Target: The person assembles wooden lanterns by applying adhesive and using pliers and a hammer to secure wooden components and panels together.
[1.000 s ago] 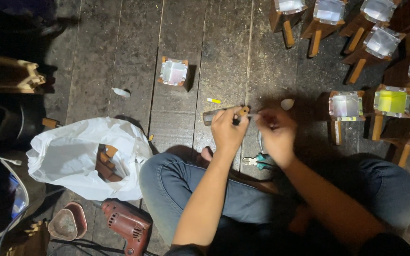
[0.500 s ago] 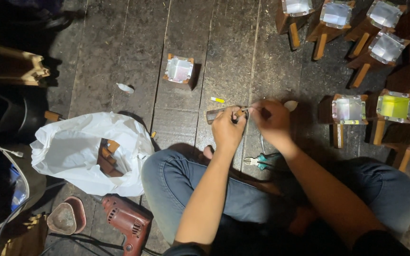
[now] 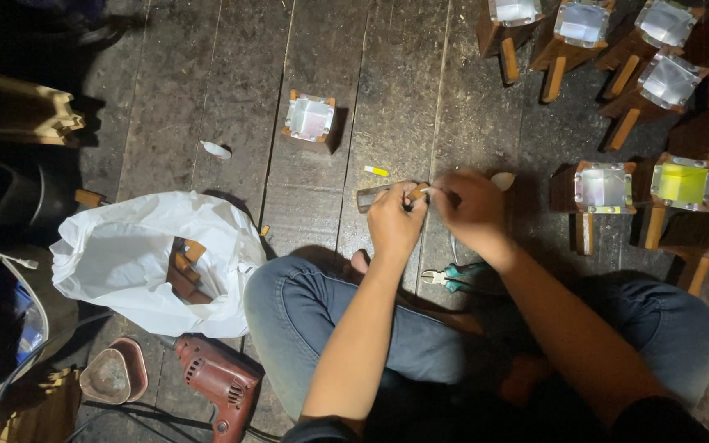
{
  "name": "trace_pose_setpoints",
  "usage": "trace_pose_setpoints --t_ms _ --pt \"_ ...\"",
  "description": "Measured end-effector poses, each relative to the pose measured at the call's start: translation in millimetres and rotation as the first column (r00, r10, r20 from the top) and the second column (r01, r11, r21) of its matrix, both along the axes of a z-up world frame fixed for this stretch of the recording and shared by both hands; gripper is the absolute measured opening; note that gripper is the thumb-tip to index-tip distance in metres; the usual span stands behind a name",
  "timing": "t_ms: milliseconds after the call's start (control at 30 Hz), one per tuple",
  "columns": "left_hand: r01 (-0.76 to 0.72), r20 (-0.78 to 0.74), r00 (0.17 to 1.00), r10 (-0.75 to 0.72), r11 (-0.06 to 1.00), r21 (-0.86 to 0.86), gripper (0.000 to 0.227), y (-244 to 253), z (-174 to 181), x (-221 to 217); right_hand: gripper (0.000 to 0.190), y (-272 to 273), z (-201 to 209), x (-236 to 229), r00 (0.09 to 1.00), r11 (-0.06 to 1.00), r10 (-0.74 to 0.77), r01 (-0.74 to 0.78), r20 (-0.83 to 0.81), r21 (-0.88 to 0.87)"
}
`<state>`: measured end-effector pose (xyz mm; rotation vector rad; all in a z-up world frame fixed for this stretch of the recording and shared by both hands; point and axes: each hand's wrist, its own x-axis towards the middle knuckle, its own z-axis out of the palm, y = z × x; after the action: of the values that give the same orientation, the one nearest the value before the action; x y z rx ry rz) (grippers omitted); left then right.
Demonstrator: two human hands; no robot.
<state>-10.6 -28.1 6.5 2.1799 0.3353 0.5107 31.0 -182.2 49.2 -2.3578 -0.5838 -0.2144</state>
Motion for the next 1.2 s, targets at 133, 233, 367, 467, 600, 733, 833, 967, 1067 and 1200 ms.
trace_pose_setpoints --t_ms 133,233,367,467,600,733,833,967,1067,1200 --pt "0.0 -0.008 1.0 0.0 1.0 0.002 0.023 -1.1 -1.6 -0.3 0.02 -0.4 -9.0 9.4 1.0 0.974 0.02 -0.02 -0.006 -0.227" --pt "0.005 -0.004 1.0 -0.005 1.0 0.003 0.025 -0.7 -2.4 0.0 0.022 4.7 -0.9 11.0 0.989 0.936 0.065 -0.106 -0.13 -0.336" --pt "-0.016 0.002 1.0 0.016 1.0 0.004 0.024 0.9 0.2 0.2 0.022 3.6 10.5 9.2 0.994 0.929 0.098 -0.111 -0.055 -0.353" --pt "-0.024 0.0 1.0 0.024 1.0 -0.007 0.023 -0.7 2.0 -0.3 0.025 0.7 16.5 6.7 0.988 0.929 0.133 -0.153 -0.08 -0.336" --pt "-0.034 0.0 0.999 0.034 0.999 -0.012 0.024 2.9 0.5 -0.3 0.031 -1.4 28.3 0.7 0.982 0.924 0.187 -0.171 0.014 -0.341" --pt "-0.02 0.002 1.0 0.02 0.999 -0.034 0.026 2.3 5.6 -1.8 0.039 -5.2 34.9 -5.1 0.984 0.928 0.157 -0.177 -0.089 -0.328" --pt "-0.014 -0.028 1.0 0.012 0.998 -0.061 0.023 2.6 3.6 -4.1 0.049 -17.3 30.2 -12.7 0.984 0.97 -0.022 -0.022 -0.175 -0.244" --pt "-0.01 -0.033 0.999 0.008 0.998 -0.058 0.026 1.3 -1.6 -2.8 0.036 -41.9 1.7 -42.0 0.964 0.913 -0.083 -0.028 -0.253 -0.407" --pt "0.001 -0.037 0.999 -0.003 0.998 -0.068 0.026 2.1 -3.6 -1.7 0.038 -66.1 -37.9 -66.4 0.962 0.795 -0.089 -0.089 -0.26 -0.6" --pt "0.036 -0.041 0.998 -0.039 0.995 -0.091 0.025 5.8 -1.6 -1.5 0.048 -82.5 -81.4 -61.5 0.933 0.65 -0.207 -0.094 -0.295 -0.754"
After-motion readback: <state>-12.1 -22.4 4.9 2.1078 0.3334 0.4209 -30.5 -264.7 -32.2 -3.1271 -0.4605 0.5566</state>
